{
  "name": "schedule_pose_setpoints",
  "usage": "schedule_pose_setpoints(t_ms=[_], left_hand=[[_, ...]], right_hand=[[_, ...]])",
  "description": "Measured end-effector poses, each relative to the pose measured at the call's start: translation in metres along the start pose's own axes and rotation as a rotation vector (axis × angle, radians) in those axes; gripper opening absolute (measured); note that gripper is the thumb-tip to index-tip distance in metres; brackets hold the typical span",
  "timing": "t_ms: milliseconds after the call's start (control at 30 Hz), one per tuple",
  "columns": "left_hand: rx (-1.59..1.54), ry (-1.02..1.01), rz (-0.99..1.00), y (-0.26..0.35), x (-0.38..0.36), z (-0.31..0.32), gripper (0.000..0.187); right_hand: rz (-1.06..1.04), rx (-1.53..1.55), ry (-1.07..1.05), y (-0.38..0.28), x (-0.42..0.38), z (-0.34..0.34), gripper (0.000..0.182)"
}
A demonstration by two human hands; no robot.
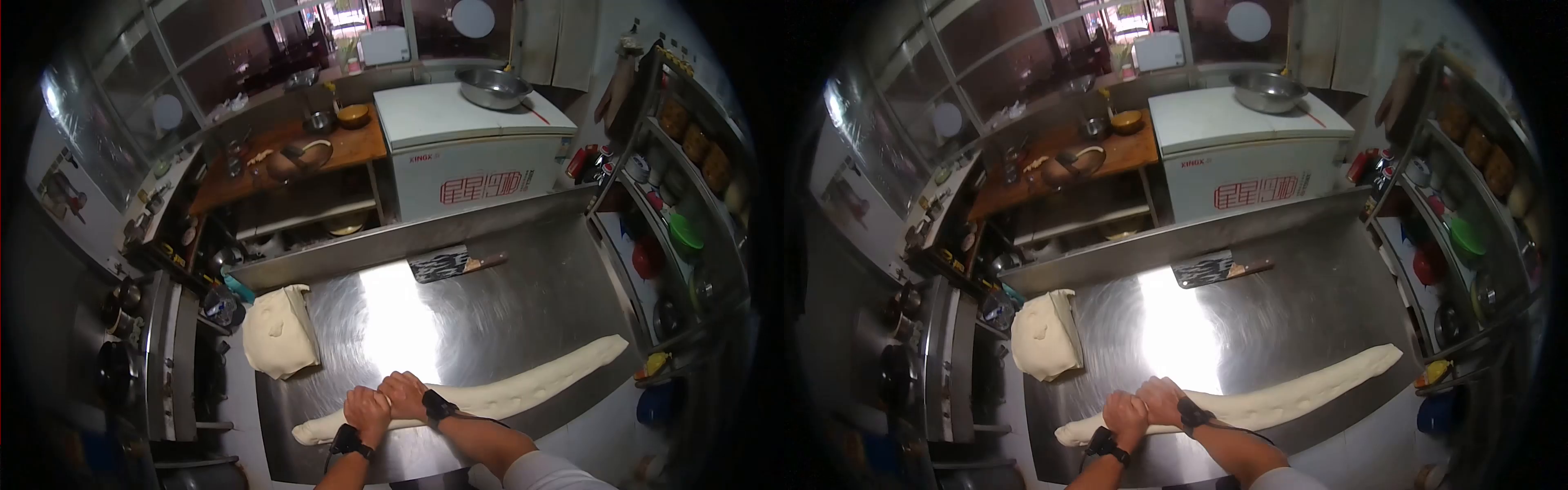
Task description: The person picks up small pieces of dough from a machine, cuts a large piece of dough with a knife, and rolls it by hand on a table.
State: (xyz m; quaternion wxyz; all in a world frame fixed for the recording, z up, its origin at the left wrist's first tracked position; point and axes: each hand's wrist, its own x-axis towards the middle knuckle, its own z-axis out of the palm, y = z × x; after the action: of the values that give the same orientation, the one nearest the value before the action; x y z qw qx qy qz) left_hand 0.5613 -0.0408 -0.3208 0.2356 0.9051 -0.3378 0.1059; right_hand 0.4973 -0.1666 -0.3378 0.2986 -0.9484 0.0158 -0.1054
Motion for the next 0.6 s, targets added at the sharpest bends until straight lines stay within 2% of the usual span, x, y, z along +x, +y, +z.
schedule_pose_setpoints(t_ms=[67, 100, 167, 233, 267, 300, 367, 400, 500, 600], left_hand=[[0.024, -0.056, -0.062, -0.012, 0.007, 0.014, 0.021], [0.027, -0.055, -0.061, -0.017, -0.003, 0.011, 0.021], [0.041, -0.048, 0.107, -0.016, -0.007, 0.006, 0.021], [-0.033, 0.040, 0.149, -0.005, -0.032, -0.009, 0.020], [-0.082, 0.045, 0.159, 0.007, -0.044, -0.024, 0.023], [-0.131, 0.048, 0.163, 0.018, -0.057, -0.034, 0.026], [-0.260, 0.155, 0.093, 0.047, -0.102, -0.023, 0.026], [-0.238, 0.120, 0.090, 0.063, -0.115, -0.024, 0.026], [-0.136, 0.062, 0.077, 0.096, -0.126, -0.022, 0.026], [-0.048, 0.010, 0.066, 0.084, -0.087, -0.023, 0.027]], right_hand=[[0.123, -0.001, -0.046, -0.001, 0.013, -0.010, 0.039], [0.063, 0.064, 0.200, 0.000, 0.010, -0.003, 0.055], [0.043, -0.352, 0.339, -0.024, -0.006, -0.016, 0.060], [0.177, -0.202, -0.488, -0.064, -0.022, -0.068, 0.064], [0.082, -0.190, -0.405, -0.070, -0.052, -0.064, 0.057], [0.060, -0.213, -0.350, -0.088, -0.074, -0.080, 0.049], [0.049, -0.157, -0.201, -0.084, -0.115, -0.056, 0.031], [0.047, -0.132, -0.224, -0.077, -0.128, -0.049, 0.021], [-0.054, -0.170, -0.135, -0.058, -0.137, -0.008, 0.016], [-0.113, -0.151, -0.095, -0.031, -0.115, -0.006, 0.015]])
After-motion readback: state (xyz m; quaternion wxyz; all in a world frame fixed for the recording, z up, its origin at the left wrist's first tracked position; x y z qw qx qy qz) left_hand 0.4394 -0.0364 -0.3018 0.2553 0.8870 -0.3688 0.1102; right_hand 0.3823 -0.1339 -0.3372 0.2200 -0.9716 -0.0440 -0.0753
